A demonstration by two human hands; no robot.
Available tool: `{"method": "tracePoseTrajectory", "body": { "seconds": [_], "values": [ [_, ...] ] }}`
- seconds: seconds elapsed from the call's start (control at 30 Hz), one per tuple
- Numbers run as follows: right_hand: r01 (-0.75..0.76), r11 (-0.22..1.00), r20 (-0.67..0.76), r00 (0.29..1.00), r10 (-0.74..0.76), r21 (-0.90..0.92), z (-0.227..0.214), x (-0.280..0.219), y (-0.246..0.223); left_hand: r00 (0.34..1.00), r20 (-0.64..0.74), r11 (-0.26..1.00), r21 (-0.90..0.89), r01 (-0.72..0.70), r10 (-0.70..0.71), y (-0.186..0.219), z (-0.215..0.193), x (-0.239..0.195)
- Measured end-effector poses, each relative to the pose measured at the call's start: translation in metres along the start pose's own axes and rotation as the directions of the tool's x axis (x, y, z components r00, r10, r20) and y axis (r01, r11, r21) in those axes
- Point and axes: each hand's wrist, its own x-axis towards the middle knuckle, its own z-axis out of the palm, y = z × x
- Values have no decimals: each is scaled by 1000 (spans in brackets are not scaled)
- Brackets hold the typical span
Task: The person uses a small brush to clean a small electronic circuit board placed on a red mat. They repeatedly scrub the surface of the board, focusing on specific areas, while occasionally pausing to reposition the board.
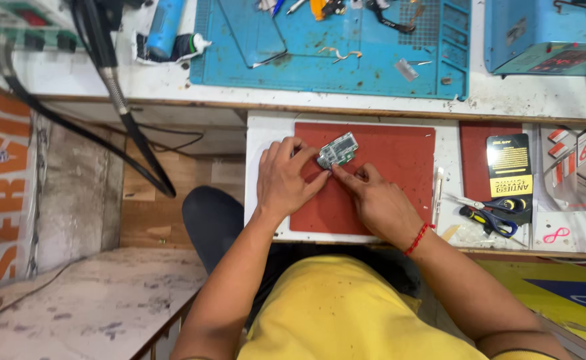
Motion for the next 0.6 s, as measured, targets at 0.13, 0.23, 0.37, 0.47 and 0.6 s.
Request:
{"method": "tracePoseTrajectory", "body": {
  "seconds": [0.13,0.23,0.37,0.47,0.6],
  "values": [
    [12,1000,-235,972,-6,26,-6,7,16,1000,-16,1000,-18,-1,1,-1,8,0],
    [90,994,-161,984,-79,61,0,3,10,1000,-10,1000,1,-5,5,-3,3,0],
    [-35,999,-147,988,39,28,-7,0,15,1000,13,1000,23,13,-13,1,1,7],
    [-12,999,-162,987,17,31,-7,-5,14,999,9,999,27,35,-35,2,-1,5],
    [-39,999,-283,958,40,11,-2,10,14,1000,17,999,28,18,-19,-1,3,4]
  ]
}}
